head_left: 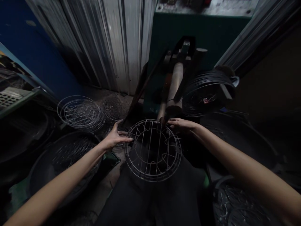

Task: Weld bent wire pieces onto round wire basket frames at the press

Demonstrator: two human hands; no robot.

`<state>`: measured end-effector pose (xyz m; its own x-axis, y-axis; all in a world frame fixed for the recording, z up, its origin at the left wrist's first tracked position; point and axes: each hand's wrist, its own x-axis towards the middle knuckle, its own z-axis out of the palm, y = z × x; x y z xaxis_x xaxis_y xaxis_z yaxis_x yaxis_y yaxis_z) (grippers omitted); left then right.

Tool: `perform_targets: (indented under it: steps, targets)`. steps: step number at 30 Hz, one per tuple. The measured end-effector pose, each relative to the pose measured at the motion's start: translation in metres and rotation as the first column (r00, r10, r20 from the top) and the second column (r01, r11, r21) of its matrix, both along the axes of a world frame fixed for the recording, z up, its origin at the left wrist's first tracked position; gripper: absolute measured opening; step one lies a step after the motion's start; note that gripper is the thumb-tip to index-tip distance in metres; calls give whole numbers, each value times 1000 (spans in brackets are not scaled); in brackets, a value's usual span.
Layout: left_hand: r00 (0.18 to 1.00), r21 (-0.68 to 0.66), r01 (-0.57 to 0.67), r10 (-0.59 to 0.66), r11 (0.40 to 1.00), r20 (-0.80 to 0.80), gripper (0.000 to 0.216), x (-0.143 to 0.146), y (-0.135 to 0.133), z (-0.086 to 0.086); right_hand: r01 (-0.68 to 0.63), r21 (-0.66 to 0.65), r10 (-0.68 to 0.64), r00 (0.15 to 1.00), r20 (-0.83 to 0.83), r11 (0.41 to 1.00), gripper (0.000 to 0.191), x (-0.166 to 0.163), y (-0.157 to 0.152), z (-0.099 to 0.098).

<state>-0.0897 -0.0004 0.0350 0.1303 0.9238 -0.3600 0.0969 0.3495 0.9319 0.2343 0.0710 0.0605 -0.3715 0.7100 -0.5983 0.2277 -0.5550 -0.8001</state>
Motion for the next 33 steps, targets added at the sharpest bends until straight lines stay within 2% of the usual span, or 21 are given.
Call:
perform_targets:
  steps: [14, 20, 23, 25, 28, 31, 33]
  targets:
    - [1000, 23, -8, 7, 1000, 24, 117, 0, 0, -1, -3, -21, 4, 998, 60, 1000, 41, -1, 3, 4]
    - [998, 68, 30, -25, 997, -64, 115, 0, 0, 2, -67, -29, 68, 997, 30, 997, 33, -4, 8, 3]
    - [993, 94, 42, -31, 995, -115, 115, 1, 0, 5, -2, 11, 2, 998, 59, 1000, 30, 11, 6, 7]
    - [992, 98, 45, -34, 994, -118, 115, 4, -3, 4, 113, 83, -121, 988, 96, 990, 28, 28, -11, 11]
    - [999, 98, 9, -6, 995, -40, 114, 11, -17, -3, 296, 189, -321, 940, 117, 936, 31, 54, -68, 10]
    - [996, 84, -63, 56, 994, 76, 118, 19, -39, -13, 388, 242, -432, 887, 166, 889, 46, 73, -144, -8]
    - [991, 75, -95, 87, 993, 103, 121, 22, -55, -20, 507, 240, -552, 813, 184, 828, 53, 78, -194, -26]
